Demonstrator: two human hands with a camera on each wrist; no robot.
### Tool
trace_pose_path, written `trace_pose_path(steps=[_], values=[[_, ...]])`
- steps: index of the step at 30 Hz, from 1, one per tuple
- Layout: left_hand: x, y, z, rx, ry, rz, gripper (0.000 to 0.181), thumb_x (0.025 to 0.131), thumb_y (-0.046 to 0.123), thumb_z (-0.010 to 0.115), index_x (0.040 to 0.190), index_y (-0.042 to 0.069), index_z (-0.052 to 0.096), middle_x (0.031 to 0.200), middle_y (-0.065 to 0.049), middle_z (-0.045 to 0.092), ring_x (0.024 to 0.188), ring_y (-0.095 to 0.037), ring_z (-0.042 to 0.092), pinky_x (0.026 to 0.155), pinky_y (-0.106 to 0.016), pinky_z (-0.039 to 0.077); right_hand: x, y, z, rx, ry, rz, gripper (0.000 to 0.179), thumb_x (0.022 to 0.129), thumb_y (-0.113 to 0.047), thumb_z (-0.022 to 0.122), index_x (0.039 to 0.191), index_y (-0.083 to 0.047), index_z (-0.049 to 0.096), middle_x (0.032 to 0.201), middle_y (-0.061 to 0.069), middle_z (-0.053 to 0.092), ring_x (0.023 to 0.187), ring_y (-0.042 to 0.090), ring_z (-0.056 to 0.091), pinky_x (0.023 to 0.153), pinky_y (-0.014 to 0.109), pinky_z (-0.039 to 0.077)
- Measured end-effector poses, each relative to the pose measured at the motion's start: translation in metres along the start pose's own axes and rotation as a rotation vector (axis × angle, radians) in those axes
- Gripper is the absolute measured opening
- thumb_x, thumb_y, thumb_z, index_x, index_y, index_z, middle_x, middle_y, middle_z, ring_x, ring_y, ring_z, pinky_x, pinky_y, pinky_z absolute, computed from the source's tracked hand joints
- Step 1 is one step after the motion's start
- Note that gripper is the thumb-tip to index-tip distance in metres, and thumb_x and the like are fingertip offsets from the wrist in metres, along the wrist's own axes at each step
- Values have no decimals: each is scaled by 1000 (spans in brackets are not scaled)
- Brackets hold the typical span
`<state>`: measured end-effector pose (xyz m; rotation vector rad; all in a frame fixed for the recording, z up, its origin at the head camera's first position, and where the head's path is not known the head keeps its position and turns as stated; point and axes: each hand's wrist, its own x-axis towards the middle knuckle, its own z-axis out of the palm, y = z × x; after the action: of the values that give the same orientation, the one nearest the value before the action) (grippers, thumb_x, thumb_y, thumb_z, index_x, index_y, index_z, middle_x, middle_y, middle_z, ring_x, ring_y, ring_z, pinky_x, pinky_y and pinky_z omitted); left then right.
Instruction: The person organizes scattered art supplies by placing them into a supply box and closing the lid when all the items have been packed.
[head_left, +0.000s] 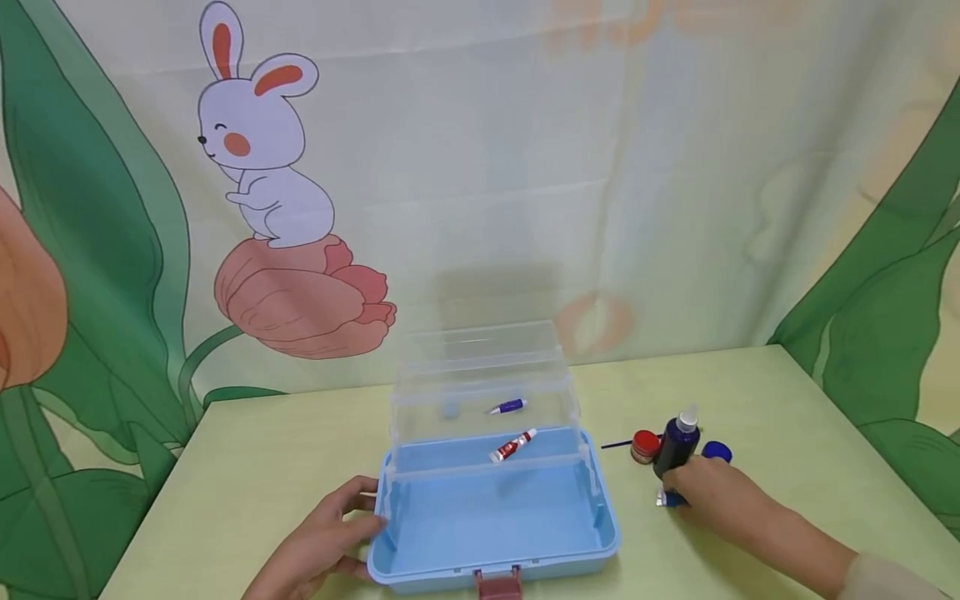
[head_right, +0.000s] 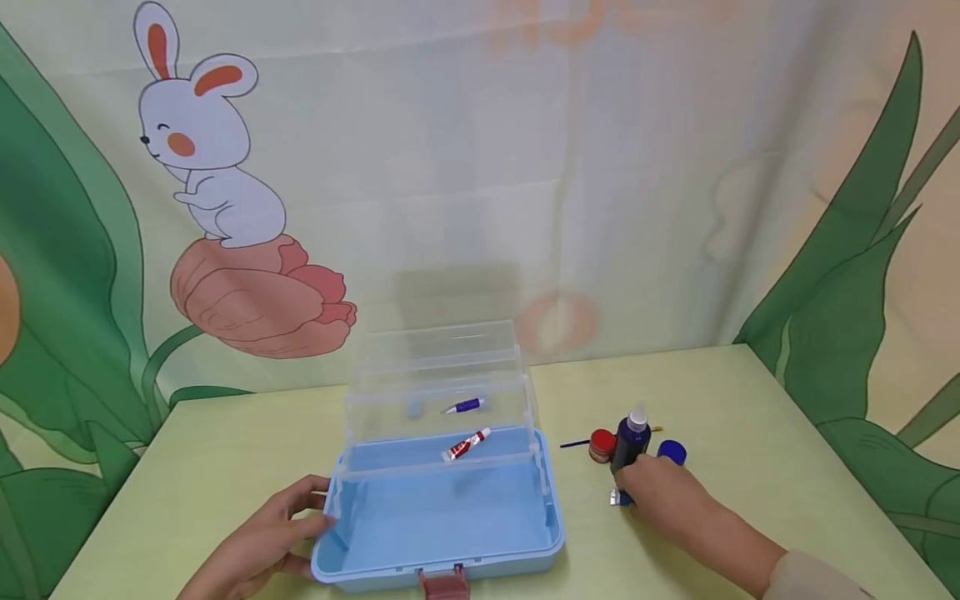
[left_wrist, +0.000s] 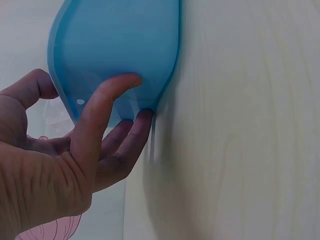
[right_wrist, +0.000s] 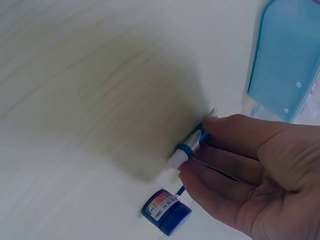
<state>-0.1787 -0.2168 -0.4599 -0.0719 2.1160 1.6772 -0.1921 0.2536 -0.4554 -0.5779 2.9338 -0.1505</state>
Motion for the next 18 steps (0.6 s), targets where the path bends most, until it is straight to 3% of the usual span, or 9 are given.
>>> trace_pose_path(steps=[4,13,18], values=[[0,0,-1,-2,7,2,46,94,11,65,136,1,47,129,-23,49,90,-28,65,60,-47,61,0,-4,2,-29,-16,8,15,79,-4,85,91,-8,76,87,10,75,66,15,62,73,42,62],[1,-2,1,-9,32,-22,47,94,9,65,137,1,47,129,-23,49,88,-29,66,60,-48,61,-2,-3,9,-52,99,-103,17,78,-1,85,82,-10,71,81,6,73,65,14,64,66,39,61],[0,-4,1,-14,35,-19,48,94,10,66,136,1,47,129,-23,50,89,-28,66,60,-47,61,-2,-5,7,-4,41,-75,18,78,0,85,85,-9,72,85,8,74,67,16,64,73,43,62]])
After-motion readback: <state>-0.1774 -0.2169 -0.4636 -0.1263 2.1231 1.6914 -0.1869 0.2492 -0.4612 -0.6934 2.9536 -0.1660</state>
